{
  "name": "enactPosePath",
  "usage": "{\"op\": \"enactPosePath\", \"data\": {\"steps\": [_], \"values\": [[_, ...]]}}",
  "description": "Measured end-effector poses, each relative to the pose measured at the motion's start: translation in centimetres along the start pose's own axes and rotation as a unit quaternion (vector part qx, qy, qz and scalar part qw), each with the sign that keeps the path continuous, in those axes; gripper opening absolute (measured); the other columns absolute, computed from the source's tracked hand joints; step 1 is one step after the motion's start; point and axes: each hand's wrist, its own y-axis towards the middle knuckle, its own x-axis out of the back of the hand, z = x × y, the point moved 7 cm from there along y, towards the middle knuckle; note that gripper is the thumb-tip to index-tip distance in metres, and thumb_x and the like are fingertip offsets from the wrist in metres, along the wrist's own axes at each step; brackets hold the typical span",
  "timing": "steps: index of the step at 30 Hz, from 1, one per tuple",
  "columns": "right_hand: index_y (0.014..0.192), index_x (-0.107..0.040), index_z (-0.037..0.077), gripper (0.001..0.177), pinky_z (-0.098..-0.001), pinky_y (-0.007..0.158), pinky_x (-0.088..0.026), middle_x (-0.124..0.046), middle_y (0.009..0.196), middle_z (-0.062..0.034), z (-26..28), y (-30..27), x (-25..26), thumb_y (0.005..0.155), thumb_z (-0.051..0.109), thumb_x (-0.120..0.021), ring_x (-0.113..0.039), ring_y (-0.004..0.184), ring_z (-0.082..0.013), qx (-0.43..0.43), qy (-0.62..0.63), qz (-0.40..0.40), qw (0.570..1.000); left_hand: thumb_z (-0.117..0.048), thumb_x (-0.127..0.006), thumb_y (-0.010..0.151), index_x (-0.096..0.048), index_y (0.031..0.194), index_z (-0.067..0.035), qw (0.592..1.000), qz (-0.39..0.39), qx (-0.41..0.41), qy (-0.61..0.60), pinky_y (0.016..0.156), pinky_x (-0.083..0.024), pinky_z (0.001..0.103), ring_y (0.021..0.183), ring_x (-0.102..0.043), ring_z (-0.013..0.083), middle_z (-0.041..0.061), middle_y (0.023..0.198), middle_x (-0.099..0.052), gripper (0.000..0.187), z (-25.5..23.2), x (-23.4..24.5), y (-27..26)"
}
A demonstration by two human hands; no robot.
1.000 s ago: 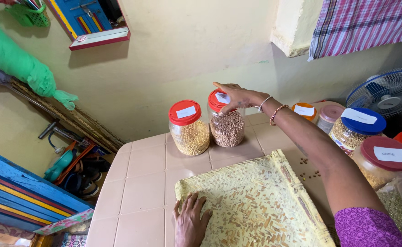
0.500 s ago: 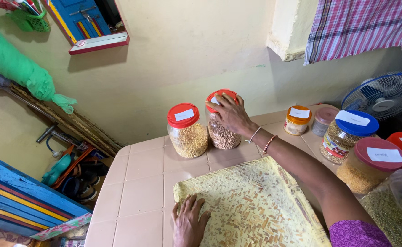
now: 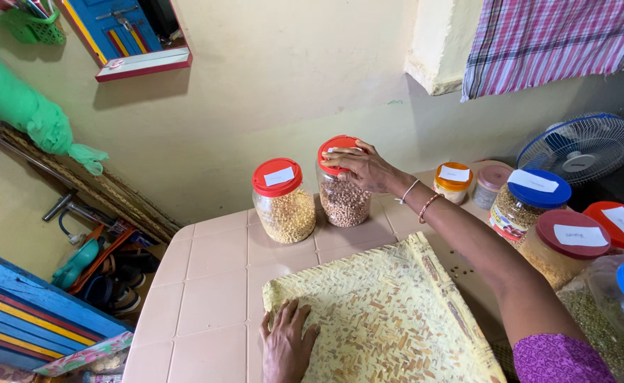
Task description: The person scoops chickpeas from a woven tray into a clear plastic jar, then secures the lid and places the jar on the table. The person then opens a second jar containing yellow split peas and pours them onto the tray.
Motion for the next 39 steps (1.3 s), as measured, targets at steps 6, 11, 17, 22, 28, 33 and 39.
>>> {"op": "enactPosePath", "data": {"steps": [6, 11, 17, 22, 28, 33, 39], "values": [[0.143, -0.058, 0.030, 0.043, -0.0523, 0.128, -0.015, -0.057, 0.151, 0.0105, -0.7, -0.1, 0.9, 0.101, 0.042, -0.055, -0.042, 0.147, -0.0109, -0.021, 0.107, -0.013, 0.994, -0.041, -0.065, 0.091, -0.058, 0.141, -0.022, 1.000, -0.010, -0.004, -0.008, 0.124, -0.007, 0.053, 0.149, -0.032, 0.0217, 0.005, 0.159, -0.045, 0.054, 0.1, -0.1, 0.0], [0.145, -0.056, 0.030, 0.050, -0.0511, 0.128, -0.016, -0.056, 0.151, 0.0092, 1.0, -0.8, 1.5, 0.098, 0.047, -0.056, -0.042, 0.146, -0.0122, 0.000, 0.040, -0.059, 0.997, -0.041, -0.064, 0.092, -0.057, 0.141, -0.021, 1.000, 0.002, -0.004, 0.000, 0.124, -0.007, 0.054, 0.148, -0.032, 0.0221, 0.005, 0.155, -0.044, 0.053, 0.2, -0.4, 0.2], [0.160, -0.033, 0.013, 0.077, -0.0552, 0.118, -0.021, -0.041, 0.159, -0.0178, 2.7, -0.8, 4.8, 0.098, 0.052, -0.057, -0.036, 0.145, -0.0341, 0.050, 0.121, -0.098, 0.986, -0.040, -0.066, 0.092, -0.057, 0.140, -0.021, 1.000, -0.007, -0.012, 0.000, 0.124, -0.007, 0.054, 0.148, -0.033, 0.0222, 0.006, 0.158, -0.045, 0.053, 0.4, -0.4, 0.2], [0.149, -0.052, 0.018, 0.061, -0.0434, 0.117, -0.043, -0.058, 0.148, -0.0100, -0.7, -0.5, 5.8, 0.103, 0.056, -0.039, -0.056, 0.138, -0.0297, -0.125, 0.278, -0.111, 0.946, -0.041, -0.066, 0.092, -0.057, 0.141, -0.021, 1.000, -0.012, -0.018, 0.002, 0.124, -0.008, 0.055, 0.148, -0.033, 0.0220, 0.006, 0.158, -0.045, 0.053, 0.5, -0.6, 0.3], [0.139, -0.064, 0.018, 0.068, -0.0468, 0.117, -0.036, -0.062, 0.143, -0.0061, -2.1, 2.0, 3.9, 0.104, 0.061, -0.025, -0.053, 0.136, -0.0288, -0.142, 0.117, -0.073, 0.980, -0.041, -0.067, 0.091, -0.057, 0.141, -0.022, 1.000, -0.008, -0.006, -0.003, 0.124, -0.008, 0.053, 0.147, -0.033, 0.0215, 0.005, 0.158, -0.045, 0.054, 0.4, -0.4, 0.2], [0.138, -0.064, 0.019, 0.071, -0.0465, 0.117, -0.036, -0.062, 0.145, -0.0074, -3.4, 2.1, 2.8, 0.102, 0.065, -0.024, -0.053, 0.137, -0.0271, -0.196, 0.109, -0.048, 0.973, -0.041, -0.066, 0.090, -0.058, 0.140, -0.022, 1.000, -0.006, -0.002, -0.002, 0.124, -0.009, 0.052, 0.147, -0.035, 0.0209, 0.004, 0.152, -0.047, 0.054, 0.1, 0.1, 0.1], [0.151, -0.049, 0.021, 0.070, -0.0460, 0.122, -0.029, -0.045, 0.158, -0.0099, -2.5, 1.0, 1.7, 0.100, 0.066, -0.030, -0.036, 0.149, -0.0293, -0.205, 0.171, -0.033, 0.963, -0.043, -0.065, 0.090, -0.061, 0.139, -0.023, 1.000, -0.024, -0.007, 0.005, 0.124, -0.010, 0.054, 0.146, -0.037, 0.0179, 0.003, 0.156, -0.049, 0.052, 0.1, 0.3, -0.1]]}}
